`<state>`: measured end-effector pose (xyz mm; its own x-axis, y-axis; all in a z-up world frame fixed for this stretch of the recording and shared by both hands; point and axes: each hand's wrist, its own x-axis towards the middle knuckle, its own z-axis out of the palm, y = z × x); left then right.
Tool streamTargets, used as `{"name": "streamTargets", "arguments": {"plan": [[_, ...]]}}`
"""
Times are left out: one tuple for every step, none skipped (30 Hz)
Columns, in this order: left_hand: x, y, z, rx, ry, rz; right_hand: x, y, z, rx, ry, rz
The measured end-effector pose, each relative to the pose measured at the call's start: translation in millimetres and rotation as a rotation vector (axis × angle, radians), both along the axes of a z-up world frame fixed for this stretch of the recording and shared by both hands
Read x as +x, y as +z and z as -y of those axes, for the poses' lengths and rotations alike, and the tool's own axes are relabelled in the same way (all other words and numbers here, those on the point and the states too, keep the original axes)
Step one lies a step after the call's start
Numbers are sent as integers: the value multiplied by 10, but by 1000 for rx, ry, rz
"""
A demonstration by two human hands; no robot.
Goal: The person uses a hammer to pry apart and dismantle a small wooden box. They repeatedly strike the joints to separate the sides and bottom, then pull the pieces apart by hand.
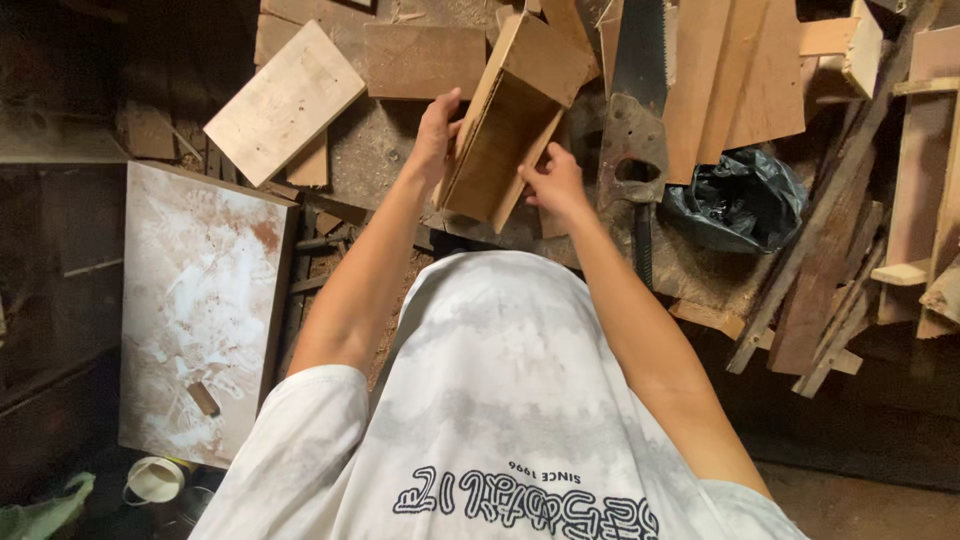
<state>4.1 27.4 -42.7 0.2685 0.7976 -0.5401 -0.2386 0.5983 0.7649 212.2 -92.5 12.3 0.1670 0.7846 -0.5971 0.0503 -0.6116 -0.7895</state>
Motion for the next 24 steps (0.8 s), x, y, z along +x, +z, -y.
{"name": "streamTargets", "arguments": {"plan": [[12, 62, -61, 48, -14, 30, -48, 26, -16, 26, -29, 20], [33, 138, -115, 96, -32, 63, -94, 50, -26, 50, -63, 41], [33, 230, -191, 115, -25, -5, -129, 71, -50, 75, -97, 63], [44, 318, -254, 127, -19, -70, -130, 96, -30, 88, -114, 44], [70, 392, -291, 139, -13, -135, -126, 120, -19, 102, -130, 26], [82, 455, -333, 161, -89, -206, -135, 147, -38, 122, -141, 5], [94, 499, -388, 183, -164, -277, -145, 179, -33, 117, -109, 54], [97, 517, -423, 205, -236, -350, -149, 211, -48, 114, -74, 101], [104, 503, -408, 317, -328, -454, -158, 240, -57, 110, -39, 149], [112, 467, -378, 429, -420, -559, -167, 263, -71, 110, 11, 185], [117, 418, -351, 542, -512, -664, -163, 278, -86, 110, 60, 221], [134, 353, -284, 625, -474, -696, -147, 281, -65, 104, 106, 258], [141, 295, -211, 708, -436, -727, -123, 270, -69, 119, 128, 225], [134, 251, -127, 787, -398, -755, -117, 247, -45, 129, 151, 191], [126, 234, -57, 801, -376, -785, -104, 216, -29, 140, 173, 157], [140, 248, -18, 821, -353, -812, -70, 180, -52, 194, 153, 163], [160, 292, 14, 841, -330, -839, -47, 139, -67, 249, 133, 169], [189, 361, 32, 897, -275, -916, -23, 96, -85, 304, 112, 175], [234, 447, 56, 952, -218, -992, 1, 49, -109, 294, 50, 141], [277, 541, 94, 1004, -160, -1068, 12, -1, -114, 281, -12, 107], [322, 640, 131, 1025, -143, -1063, 27, -43, -105, 269, -74, 72], [374, 740, 141, 1049, -124, -1057, 46, -77, -119, 279, -101, 49], [427, 830, 139, 1073, -104, -1051, 70, -102, -136, 289, -128, 25], [474, 902, 140, 1086, -158, -1039, 88, -116, -138, 297, -156, 1]]}}
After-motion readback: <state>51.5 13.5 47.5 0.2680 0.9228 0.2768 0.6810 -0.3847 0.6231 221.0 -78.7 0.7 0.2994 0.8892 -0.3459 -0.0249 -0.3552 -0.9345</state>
